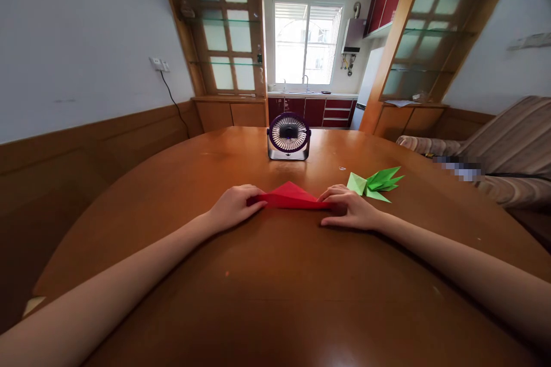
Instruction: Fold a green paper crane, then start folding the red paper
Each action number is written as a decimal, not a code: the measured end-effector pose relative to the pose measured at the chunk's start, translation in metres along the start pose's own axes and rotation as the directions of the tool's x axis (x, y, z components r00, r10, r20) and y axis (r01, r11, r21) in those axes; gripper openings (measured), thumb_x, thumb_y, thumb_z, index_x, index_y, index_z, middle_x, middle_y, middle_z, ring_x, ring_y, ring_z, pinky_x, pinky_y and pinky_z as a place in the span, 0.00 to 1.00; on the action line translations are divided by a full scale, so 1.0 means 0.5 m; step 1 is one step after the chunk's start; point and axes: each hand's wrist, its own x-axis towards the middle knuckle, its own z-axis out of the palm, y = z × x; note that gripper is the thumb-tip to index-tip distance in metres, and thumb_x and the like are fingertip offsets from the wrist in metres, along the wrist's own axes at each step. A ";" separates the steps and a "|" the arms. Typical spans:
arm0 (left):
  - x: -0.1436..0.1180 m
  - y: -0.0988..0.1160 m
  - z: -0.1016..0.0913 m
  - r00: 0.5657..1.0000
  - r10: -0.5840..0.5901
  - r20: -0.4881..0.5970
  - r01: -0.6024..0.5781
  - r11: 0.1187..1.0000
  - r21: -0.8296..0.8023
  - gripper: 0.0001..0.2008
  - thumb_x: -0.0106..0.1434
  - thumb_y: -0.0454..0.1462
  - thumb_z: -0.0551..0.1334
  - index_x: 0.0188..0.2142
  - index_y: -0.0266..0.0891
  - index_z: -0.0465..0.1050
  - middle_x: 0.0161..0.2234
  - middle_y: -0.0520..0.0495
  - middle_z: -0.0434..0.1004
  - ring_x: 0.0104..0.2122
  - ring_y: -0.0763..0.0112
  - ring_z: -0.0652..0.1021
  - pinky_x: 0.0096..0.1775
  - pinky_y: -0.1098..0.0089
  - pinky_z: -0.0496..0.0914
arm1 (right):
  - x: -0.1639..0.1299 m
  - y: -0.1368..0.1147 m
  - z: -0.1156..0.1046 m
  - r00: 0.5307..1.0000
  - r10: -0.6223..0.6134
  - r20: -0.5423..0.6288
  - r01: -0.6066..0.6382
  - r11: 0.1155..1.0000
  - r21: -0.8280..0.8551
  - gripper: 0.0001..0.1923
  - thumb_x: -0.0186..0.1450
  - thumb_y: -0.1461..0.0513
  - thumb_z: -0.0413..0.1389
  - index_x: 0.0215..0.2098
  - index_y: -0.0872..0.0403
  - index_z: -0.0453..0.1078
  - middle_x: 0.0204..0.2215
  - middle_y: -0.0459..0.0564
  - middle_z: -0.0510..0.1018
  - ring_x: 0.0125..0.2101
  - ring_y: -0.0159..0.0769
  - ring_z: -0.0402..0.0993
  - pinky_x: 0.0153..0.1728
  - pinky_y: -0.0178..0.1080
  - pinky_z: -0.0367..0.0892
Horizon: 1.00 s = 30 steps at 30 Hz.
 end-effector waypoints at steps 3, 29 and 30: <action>0.004 -0.001 0.001 0.996 -0.084 -0.017 0.083 0.996 -0.031 0.12 0.64 0.43 0.60 0.41 0.40 0.76 0.37 0.47 0.80 0.34 0.67 0.78 0.38 0.66 0.71 | 0.002 0.003 0.003 0.999 0.044 -0.022 -0.044 0.999 0.001 0.15 0.68 0.53 0.54 0.35 0.55 0.76 0.37 0.54 0.77 0.37 0.39 0.73 0.41 0.45 0.68; 0.007 0.027 0.033 0.989 0.095 0.113 -0.105 0.990 0.092 0.25 0.63 0.28 0.51 0.58 0.45 0.67 0.62 0.45 0.63 0.62 0.62 0.64 0.62 0.48 0.55 | 0.008 0.012 0.029 0.984 -0.167 0.057 0.176 0.963 -0.203 0.21 0.68 0.71 0.45 0.54 0.51 0.69 0.47 0.55 0.74 0.46 0.40 0.71 0.48 0.48 0.69; 0.008 0.043 0.042 0.982 0.106 0.159 -0.120 0.990 0.080 0.25 0.64 0.28 0.50 0.59 0.45 0.65 0.63 0.46 0.62 0.62 0.63 0.64 0.62 0.49 0.55 | 0.010 0.014 0.030 0.981 -0.176 0.085 0.190 0.961 -0.201 0.21 0.68 0.71 0.45 0.54 0.51 0.70 0.47 0.55 0.75 0.46 0.40 0.72 0.48 0.47 0.69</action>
